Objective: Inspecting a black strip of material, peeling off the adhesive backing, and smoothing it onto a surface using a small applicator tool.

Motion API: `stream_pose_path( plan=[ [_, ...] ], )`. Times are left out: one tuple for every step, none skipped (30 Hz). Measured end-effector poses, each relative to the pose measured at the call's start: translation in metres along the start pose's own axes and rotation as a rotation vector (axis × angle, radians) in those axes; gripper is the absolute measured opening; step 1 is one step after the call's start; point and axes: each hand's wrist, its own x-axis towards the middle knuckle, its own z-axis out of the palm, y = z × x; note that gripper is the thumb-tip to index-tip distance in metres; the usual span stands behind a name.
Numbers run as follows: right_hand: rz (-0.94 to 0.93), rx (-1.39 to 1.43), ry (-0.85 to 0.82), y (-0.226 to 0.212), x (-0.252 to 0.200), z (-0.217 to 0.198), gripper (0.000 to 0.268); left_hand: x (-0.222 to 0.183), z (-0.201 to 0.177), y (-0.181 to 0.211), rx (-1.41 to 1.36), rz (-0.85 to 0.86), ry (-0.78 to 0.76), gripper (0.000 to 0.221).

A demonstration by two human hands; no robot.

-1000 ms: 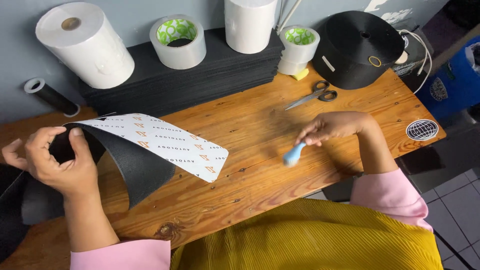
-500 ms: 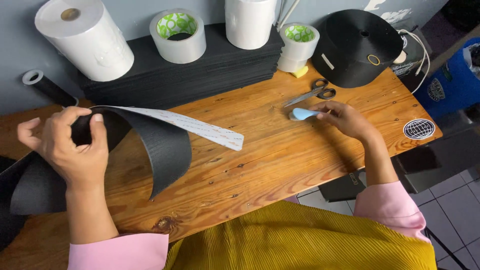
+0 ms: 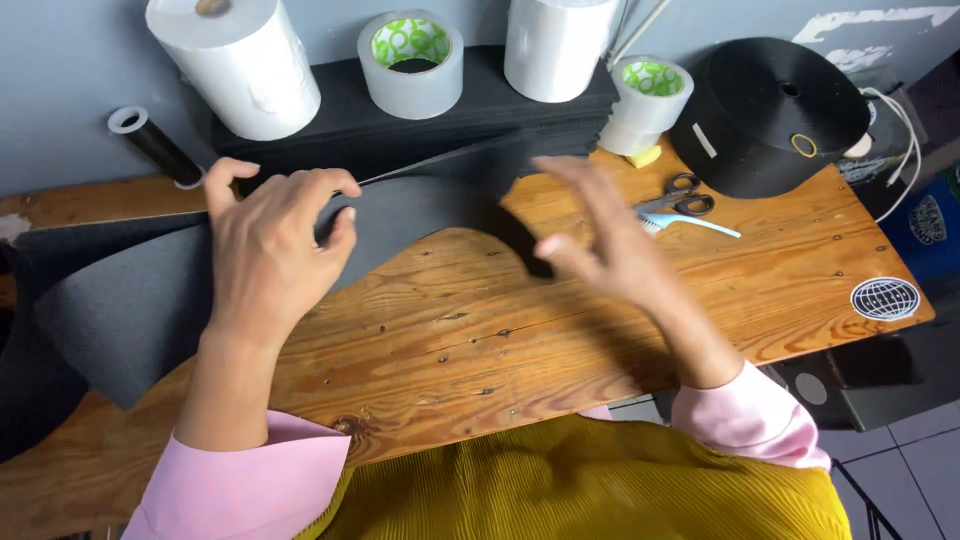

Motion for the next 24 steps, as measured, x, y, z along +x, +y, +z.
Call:
stream_pose_path(
  plan=[
    [0.001, -0.002, 0.004, -0.007, 0.002, 0.004, 0.073, 0.001, 0.0, 0.003, -0.001, 0.004, 0.002, 0.021],
    [0.019, -0.11, -0.069, -0.014, 0.005, 0.009, 0.08, 0.003, 0.0, 0.006, -0.021, 0.026, -0.029, 0.022],
    [0.036, -0.217, -0.144, -0.022, 0.008, 0.013, 0.087, 0.004, -0.001, 0.008, -0.041, 0.046, -0.059, 0.022],
    [0.037, -0.219, -0.142, -0.01, 0.009, 0.016, 0.087, 0.003, 0.0, 0.008, -0.042, 0.048, -0.057, 0.022],
    [0.0, -0.26, -0.052, 0.002, 0.011, 0.019, 0.086, 0.002, 0.001, 0.007, -0.064, 0.082, -0.073, 0.018],
    [-0.038, -0.301, 0.039, 0.014, 0.013, 0.022, 0.087, 0.0, 0.002, 0.006, -0.086, 0.115, -0.088, 0.015],
    [-0.037, -0.301, 0.037, 0.023, 0.012, 0.019, 0.087, -0.002, 0.003, 0.005, -0.087, 0.113, -0.089, 0.015],
    [0.014, -0.342, 0.054, 0.032, 0.011, 0.016, 0.09, -0.004, 0.005, 0.003, -0.101, 0.132, -0.075, 0.013],
    [0.065, -0.383, 0.072, 0.042, 0.01, 0.013, 0.093, -0.006, 0.007, 0.001, -0.116, 0.15, -0.06, 0.012],
    [0.065, -0.384, 0.07, 0.049, 0.008, 0.009, 0.093, -0.009, 0.009, -0.001, -0.118, 0.149, -0.06, 0.012],
    [0.1, -0.303, 0.052, 0.057, 0.006, 0.005, 0.085, -0.011, 0.011, -0.003, -0.148, 0.161, -0.04, 0.012],
    [0.134, -0.22, 0.035, 0.065, 0.004, 0.0, 0.078, -0.012, 0.013, -0.004, -0.178, 0.173, -0.019, 0.011],
    [0.138, -0.222, 0.035, 0.079, 0.004, -0.001, 0.078, -0.015, 0.017, -0.007, -0.182, 0.175, -0.02, 0.011],
    [0.17, -0.08, -0.007, 0.094, 0.003, -0.002, 0.059, -0.019, 0.022, -0.009, -0.194, 0.169, -0.015, 0.013],
    [0.204, 0.064, -0.049, 0.108, 0.001, -0.002, 0.039, -0.022, 0.026, -0.012, -0.207, 0.163, -0.013, 0.015],
    [0.21, 0.064, -0.049, 0.116, -0.001, 0.003, 0.039, -0.026, 0.035, -0.014, -0.213, 0.164, -0.015, 0.015],
    [0.31, 0.205, 0.006, 0.123, -0.001, 0.008, 0.033, -0.03, 0.043, -0.017, -0.246, 0.134, 0.022, 0.017],
    [0.409, 0.346, 0.063, 0.131, -0.002, 0.013, 0.027, -0.034, 0.05, -0.02, -0.28, 0.104, 0.058, 0.02],
    [0.408, 0.347, 0.058, 0.14, -0.006, 0.021, 0.027, -0.036, 0.054, -0.02, -0.278, 0.1, 0.057, 0.02],
    [0.461, 0.455, 0.056, 0.149, -0.01, 0.029, 0.027, -0.038, 0.058, -0.021, -0.272, 0.094, 0.059, 0.021],
    [0.52, 0.565, 0.055, 0.158, -0.016, 0.038, 0.028, -0.04, 0.061, -0.021, -0.269, 0.089, 0.056, 0.021],
    [0.525, 0.567, 0.052, 0.159, -0.017, 0.037, 0.028, -0.042, 0.061, -0.022, -0.271, 0.086, 0.051, 0.021],
    [0.477, 0.479, 0.061, 0.16, -0.016, 0.034, 0.027, -0.043, 0.06, -0.023, -0.255, 0.059, 0.022, 0.027],
    [0.428, 0.391, 0.069, 0.161, -0.016, 0.032, 0.025, -0.043, 0.06, -0.024, -0.239, 0.032, -0.008, 0.032]
  ],
)
